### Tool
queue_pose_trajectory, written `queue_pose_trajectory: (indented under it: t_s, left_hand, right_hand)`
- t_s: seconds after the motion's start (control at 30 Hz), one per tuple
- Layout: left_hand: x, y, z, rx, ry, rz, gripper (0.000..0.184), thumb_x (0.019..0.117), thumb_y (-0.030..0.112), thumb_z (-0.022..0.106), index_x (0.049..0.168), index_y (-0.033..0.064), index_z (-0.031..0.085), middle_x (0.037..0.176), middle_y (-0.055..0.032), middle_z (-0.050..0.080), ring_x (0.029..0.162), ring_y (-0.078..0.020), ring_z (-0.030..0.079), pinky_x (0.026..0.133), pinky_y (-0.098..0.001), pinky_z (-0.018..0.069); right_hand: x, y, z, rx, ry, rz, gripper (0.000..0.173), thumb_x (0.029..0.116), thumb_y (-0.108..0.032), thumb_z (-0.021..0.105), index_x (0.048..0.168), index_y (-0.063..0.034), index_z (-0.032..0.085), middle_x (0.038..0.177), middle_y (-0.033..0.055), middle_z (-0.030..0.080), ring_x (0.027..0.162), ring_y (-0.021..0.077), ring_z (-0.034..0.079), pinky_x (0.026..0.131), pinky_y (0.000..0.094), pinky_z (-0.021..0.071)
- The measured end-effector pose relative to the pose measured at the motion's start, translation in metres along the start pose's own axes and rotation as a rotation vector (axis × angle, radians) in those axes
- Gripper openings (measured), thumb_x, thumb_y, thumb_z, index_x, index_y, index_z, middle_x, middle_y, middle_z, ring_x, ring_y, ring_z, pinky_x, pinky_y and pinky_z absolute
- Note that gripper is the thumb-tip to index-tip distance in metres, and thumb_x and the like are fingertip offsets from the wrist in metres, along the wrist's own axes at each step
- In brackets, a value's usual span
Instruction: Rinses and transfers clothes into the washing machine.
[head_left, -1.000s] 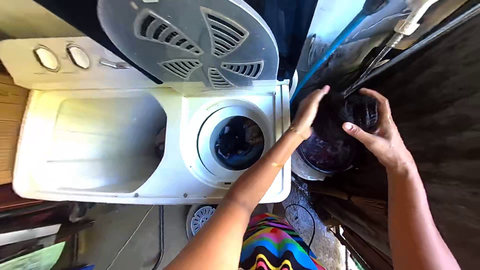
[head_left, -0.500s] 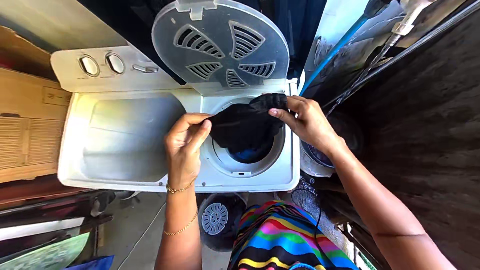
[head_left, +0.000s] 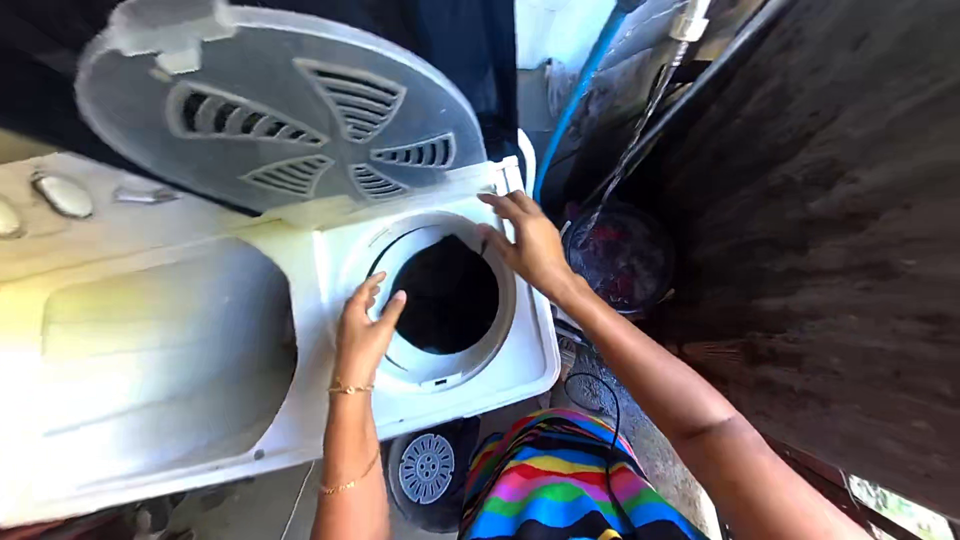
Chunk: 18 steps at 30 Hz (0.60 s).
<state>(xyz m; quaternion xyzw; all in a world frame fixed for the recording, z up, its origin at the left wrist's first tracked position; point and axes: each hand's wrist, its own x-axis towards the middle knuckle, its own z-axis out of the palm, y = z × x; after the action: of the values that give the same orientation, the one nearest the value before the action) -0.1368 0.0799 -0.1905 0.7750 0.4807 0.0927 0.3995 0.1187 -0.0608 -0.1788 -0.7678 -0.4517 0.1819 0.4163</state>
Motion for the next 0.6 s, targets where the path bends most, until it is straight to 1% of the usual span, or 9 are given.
queue_pose_trajectory:
  t_s: [0.07,0.13,0.17,0.23,0.33,0.4,0.43,0.53,0.6]
  left_hand:
    - [-0.006,0.016,0.035,0.027,-0.050,0.098,0.058,0.0998,0.039,0.063,0.145,0.0032,0.054,0.147,-0.0204,0.055,0.137,-0.0312,0.052,0.112,-0.0501,0.0436]
    - [-0.015,0.037,0.077,0.014,-0.081,0.270,0.053,0.1000,0.038,0.062,0.142,0.0053,0.058,0.147,-0.0163,0.055,0.139,-0.0268,0.050,0.115,-0.0473,0.0438]
    - [-0.018,0.048,0.098,0.020,-0.089,0.359,0.053,0.0990,0.039,0.063,0.141,0.0077,0.060,0.150,-0.0157,0.052,0.142,-0.0276,0.047,0.117,-0.0487,0.0413]
    - [-0.024,0.062,0.139,0.052,-0.127,0.466,0.055,0.0972,0.044,0.064,0.145,0.0170,0.060,0.160,-0.0138,0.042,0.151,-0.0316,0.035,0.121,-0.0559,0.0334]
    - [-0.033,0.067,0.184,0.178,-0.132,0.534,0.059,0.0984,0.053,0.059,0.149,0.0239,0.056,0.167,-0.0230,0.023,0.156,-0.0440,0.015,0.124,-0.0625,0.0237]
    - [-0.036,0.069,0.197,0.296,-0.051,0.571,0.051,0.1009,0.048,0.056,0.145,0.0224,0.060,0.163,-0.0323,0.023,0.153,-0.0513,0.018,0.122,-0.0627,0.0268]
    - [-0.036,0.070,0.199,0.317,-0.022,0.573,0.046,0.1014,0.044,0.056,0.141,0.0221,0.062,0.162,-0.0334,0.025,0.152,-0.0516,0.019,0.122,-0.0611,0.0281]
    - [-0.037,0.070,0.201,0.343,0.013,0.571,0.040,0.1014,0.038,0.054,0.137,0.0219,0.065,0.162,-0.0340,0.025,0.153,-0.0505,0.019,0.122,-0.0573,0.0299]
    - [-0.038,0.070,0.200,0.340,0.012,0.574,0.039,0.1011,0.036,0.054,0.135,0.0217,0.066,0.162,-0.0345,0.024,0.153,-0.0501,0.018,0.122,-0.0567,0.0292]
  right_hand:
    - [-0.007,0.053,-0.016,0.038,0.129,0.106,0.034,0.1045,-0.022,0.059,0.135,-0.0075,0.064,0.125,0.0171,0.064,0.105,0.0288,0.068,0.089,0.0476,0.0580]
    - [-0.008,0.141,-0.019,-0.014,0.188,0.286,0.032,0.1046,-0.026,0.055,0.128,-0.0086,0.068,0.118,0.0165,0.067,0.099,0.0276,0.069,0.087,0.0479,0.0587]
    - [-0.011,0.187,-0.019,-0.040,0.141,0.424,0.032,0.1036,-0.026,0.056,0.128,-0.0083,0.067,0.121,0.0198,0.066,0.103,0.0325,0.068,0.089,0.0531,0.0569]
    - [-0.024,0.277,-0.009,-0.073,-0.034,0.711,0.041,0.1007,-0.028,0.063,0.136,-0.0070,0.063,0.136,0.0276,0.059,0.124,0.0439,0.060,0.103,0.0644,0.0483]
    - [-0.065,0.375,0.026,-0.110,-0.254,0.939,0.068,0.0969,-0.040,0.070,0.151,-0.0040,0.049,0.148,0.0329,0.049,0.138,0.0495,0.047,0.113,0.0670,0.0378]
    - [-0.089,0.390,0.041,-0.125,-0.432,1.040,0.083,0.0969,-0.045,0.068,0.159,-0.0022,0.033,0.159,0.0346,0.032,0.148,0.0507,0.032,0.118,0.0654,0.0305]
    - [-0.096,0.388,0.045,-0.137,-0.522,1.074,0.083,0.0987,-0.045,0.065,0.158,0.0032,0.032,0.160,0.0352,0.028,0.150,0.0503,0.028,0.120,0.0643,0.0276]
    - [-0.107,0.379,0.051,-0.238,-0.721,1.046,0.056,0.1016,-0.026,0.060,0.143,0.0114,0.050,0.152,0.0324,0.044,0.145,0.0459,0.040,0.117,0.0627,0.0329]
    - [-0.112,0.371,0.048,-0.238,-0.659,0.985,0.053,0.0985,-0.016,0.063,0.143,0.0097,0.051,0.150,0.0311,0.047,0.143,0.0452,0.043,0.117,0.0617,0.0339]
